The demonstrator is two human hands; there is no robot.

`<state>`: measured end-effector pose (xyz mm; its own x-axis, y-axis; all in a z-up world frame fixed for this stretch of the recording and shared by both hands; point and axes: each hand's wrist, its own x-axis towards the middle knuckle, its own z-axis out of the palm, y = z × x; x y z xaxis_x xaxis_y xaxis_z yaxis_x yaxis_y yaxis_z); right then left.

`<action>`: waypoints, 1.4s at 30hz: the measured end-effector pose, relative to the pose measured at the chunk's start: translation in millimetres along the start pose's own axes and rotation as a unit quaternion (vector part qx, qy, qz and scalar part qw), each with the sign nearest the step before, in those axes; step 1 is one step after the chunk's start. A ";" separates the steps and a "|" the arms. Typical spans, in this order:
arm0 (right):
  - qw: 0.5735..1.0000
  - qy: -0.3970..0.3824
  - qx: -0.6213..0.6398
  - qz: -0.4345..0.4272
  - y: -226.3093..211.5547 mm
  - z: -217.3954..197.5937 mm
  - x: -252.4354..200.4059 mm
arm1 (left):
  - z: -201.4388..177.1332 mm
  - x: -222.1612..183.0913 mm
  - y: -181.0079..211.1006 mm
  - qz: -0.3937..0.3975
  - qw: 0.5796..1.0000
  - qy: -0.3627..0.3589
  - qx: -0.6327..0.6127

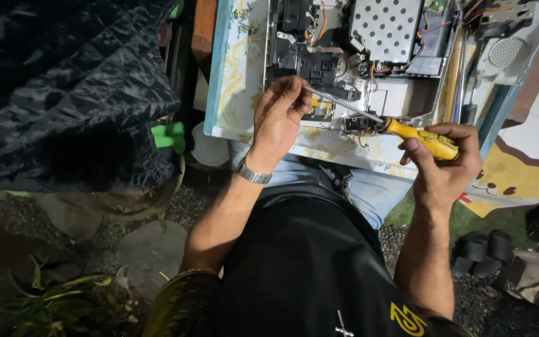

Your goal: Reassembling an electronic device by installing the motherboard, connecting wires, and securing components with screws.

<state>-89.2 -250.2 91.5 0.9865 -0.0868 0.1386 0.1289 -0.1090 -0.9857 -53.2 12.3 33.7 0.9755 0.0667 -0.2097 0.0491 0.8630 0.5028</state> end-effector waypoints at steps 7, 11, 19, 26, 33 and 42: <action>0.990 -0.029 -0.112 -0.083 10.6 -21.1 1.8 | -1.4 3.0 0.9 -0.017 1.000 0.013 0.005; 0.969 -0.043 -0.202 -0.135 10.5 -32.8 0.9 | -2.7 0.3 -0.4 -0.011 0.999 0.005 0.043; 0.919 -0.227 -0.168 -0.276 -17.7 -60.1 24.8 | 18.7 -2.4 10.3 -0.048 0.983 0.036 0.172; 0.958 -0.153 -0.085 -0.226 -7.4 -52.4 19.8 | 22.5 -1.6 1.8 -0.047 0.990 0.004 0.133; 0.990 0.004 -0.001 -0.143 -2.3 -23.2 13.4 | 37.9 -5.3 -3.4 -0.012 0.993 -0.062 0.095; 0.983 0.047 -0.029 -0.178 -15.7 -25.1 32.2 | -4.9 23.9 -29.6 0.218 0.567 -0.108 0.787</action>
<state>-61.9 -276.2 113.8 0.8661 -0.1236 0.4843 0.4552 -0.2051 -0.8664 -32.4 -9.2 9.7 0.9635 -0.1073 0.2451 -0.2422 -0.7388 0.6289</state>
